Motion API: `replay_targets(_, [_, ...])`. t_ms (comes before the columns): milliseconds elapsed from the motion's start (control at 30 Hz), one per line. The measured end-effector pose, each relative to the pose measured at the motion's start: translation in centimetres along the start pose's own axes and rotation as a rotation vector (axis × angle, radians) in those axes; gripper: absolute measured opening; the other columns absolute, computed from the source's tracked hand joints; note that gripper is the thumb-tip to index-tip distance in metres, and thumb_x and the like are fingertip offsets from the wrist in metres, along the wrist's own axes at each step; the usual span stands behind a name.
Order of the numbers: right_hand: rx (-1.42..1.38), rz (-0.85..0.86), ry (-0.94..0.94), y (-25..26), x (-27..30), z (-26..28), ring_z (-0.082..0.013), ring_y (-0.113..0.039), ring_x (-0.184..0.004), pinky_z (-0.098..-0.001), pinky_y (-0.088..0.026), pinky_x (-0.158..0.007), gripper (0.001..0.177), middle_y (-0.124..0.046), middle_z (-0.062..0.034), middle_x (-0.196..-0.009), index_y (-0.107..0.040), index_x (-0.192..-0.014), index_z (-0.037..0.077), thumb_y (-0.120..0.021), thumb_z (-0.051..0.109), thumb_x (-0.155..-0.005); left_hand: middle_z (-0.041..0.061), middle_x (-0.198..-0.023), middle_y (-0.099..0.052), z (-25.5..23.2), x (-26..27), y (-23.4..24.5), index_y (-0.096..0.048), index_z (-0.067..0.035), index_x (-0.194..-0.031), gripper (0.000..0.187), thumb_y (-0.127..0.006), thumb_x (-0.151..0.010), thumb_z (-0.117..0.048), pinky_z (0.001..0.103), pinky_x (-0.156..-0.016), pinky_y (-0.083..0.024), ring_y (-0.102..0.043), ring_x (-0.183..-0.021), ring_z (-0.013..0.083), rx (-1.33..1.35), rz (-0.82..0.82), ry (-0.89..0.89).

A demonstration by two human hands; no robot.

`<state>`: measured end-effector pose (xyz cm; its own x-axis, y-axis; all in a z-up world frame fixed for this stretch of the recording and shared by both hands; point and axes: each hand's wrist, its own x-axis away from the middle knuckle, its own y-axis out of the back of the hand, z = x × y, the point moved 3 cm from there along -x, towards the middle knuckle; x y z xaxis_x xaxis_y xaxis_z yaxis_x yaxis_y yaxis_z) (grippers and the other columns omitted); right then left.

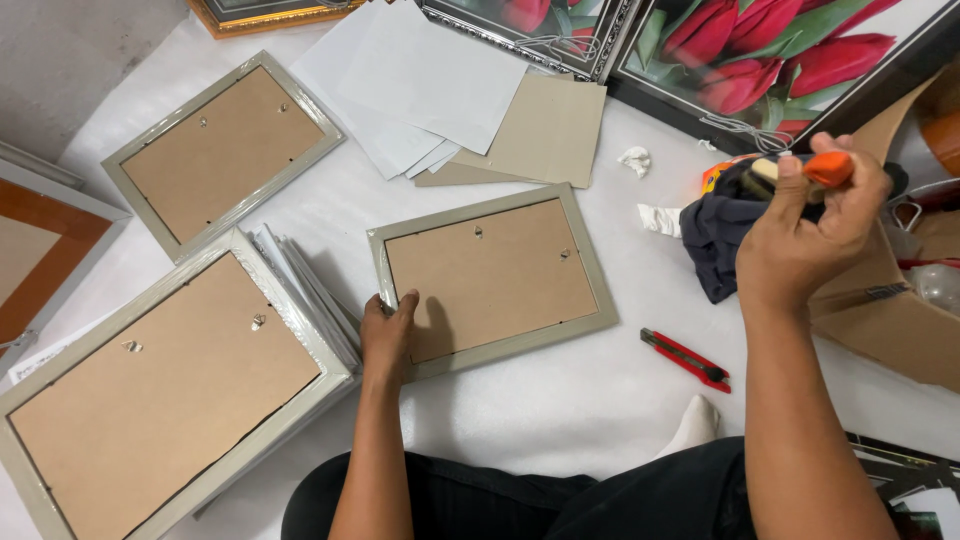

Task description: Cleaning glass and assembling picture frames with artwork and backing boards

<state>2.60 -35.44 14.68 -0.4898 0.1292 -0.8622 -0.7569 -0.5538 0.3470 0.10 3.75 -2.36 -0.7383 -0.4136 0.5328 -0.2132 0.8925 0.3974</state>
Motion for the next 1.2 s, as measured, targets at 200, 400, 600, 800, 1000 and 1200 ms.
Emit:
replay_targets(200, [-0.189, -0.041, -0.098, 0.2, 0.9, -2.5, -0.0368, -0.062, -0.107, -0.0433, -0.052, -0.099, 0.022, -0.061, -0.0368, -0.128, -0.046, -0.123, -0.015, -0.064, -0.019, -0.111, 0.019, -0.109, -0.066, 0.3, -0.3, 0.1, -0.059, 0.004, -0.129, 0.058, -0.066, -0.088, -0.036, 0.039, -0.080, -0.055, -0.067, -0.092, 0.0284, 0.012, -0.014, -0.037])
replay_targets(400, [0.078, -0.066, 0.104, 1.8, -0.6, 0.9, -0.0364, -0.058, -0.123, -0.0435, -0.048, -0.110, 0.024, -0.055, -0.0218, -0.139, -0.048, -0.137, -0.009, -0.061, 0.000, -0.119, 0.017, -0.100, -0.067, 0.6, -0.5, 0.0, -0.061, 0.005, -0.122, 0.054, -0.065, -0.088, -0.036, 0.036, -0.072, -0.053, -0.064, -0.081, 0.0245, 0.006, -0.025, -0.067])
replay_targets(600, [-0.144, -0.014, -0.011, 2.2, -0.5, -0.5, -0.0384, -0.059, -0.111, -0.0466, -0.051, -0.106, 0.018, -0.055, -0.0269, -0.125, -0.048, -0.130, -0.012, -0.063, -0.012, -0.119, 0.018, -0.101, -0.065, 0.1, -0.1, 0.0, -0.060, 0.005, -0.126, 0.057, -0.065, -0.087, -0.036, 0.037, -0.073, -0.053, -0.064, -0.083, 0.0266, 0.009, -0.025, -0.038])
replay_targets(800, [-0.114, -0.031, -0.104, 2.4, 0.3, -2.9, -0.0261, -0.055, -0.091, -0.0384, -0.051, -0.091, 0.010, -0.056, -0.0184, -0.107, -0.052, -0.121, -0.011, -0.061, -0.015, -0.118, 0.018, -0.097, -0.067, 0.6, -0.7, -0.1, -0.062, 0.005, -0.119, 0.053, -0.066, -0.087, -0.037, 0.037, -0.072, -0.053, -0.064, -0.081, 0.0264, -0.022, -0.037, -0.066])
replay_targets(1000, [-0.144, -0.072, -0.122, 2.6, 0.3, -3.2, -0.0287, -0.068, -0.092, -0.0419, -0.059, -0.095, 0.015, -0.062, -0.0163, -0.100, -0.042, -0.126, -0.001, -0.056, 0.005, -0.124, 0.021, -0.104, -0.065, 0.5, -0.6, -0.1, -0.059, 0.007, -0.125, 0.058, -0.066, -0.089, -0.038, 0.040, -0.074, -0.056, -0.068, -0.087, 0.0306, -0.071, -0.026, -0.048])
replay_targets(1200, [-0.081, -0.114, -0.056, 2.4, -0.4, -3.8, -0.0416, -0.067, -0.109, -0.0475, -0.055, -0.099, 0.018, -0.054, -0.0288, -0.115, -0.032, -0.121, -0.003, -0.042, 0.013, -0.122, 0.016, -0.091, -0.065, 0.9, -0.8, -0.1, -0.063, 0.005, -0.112, 0.049, -0.066, -0.088, -0.037, 0.038, -0.070, -0.052, -0.062, -0.076, 0.0261, -0.024, -0.028, -0.095])
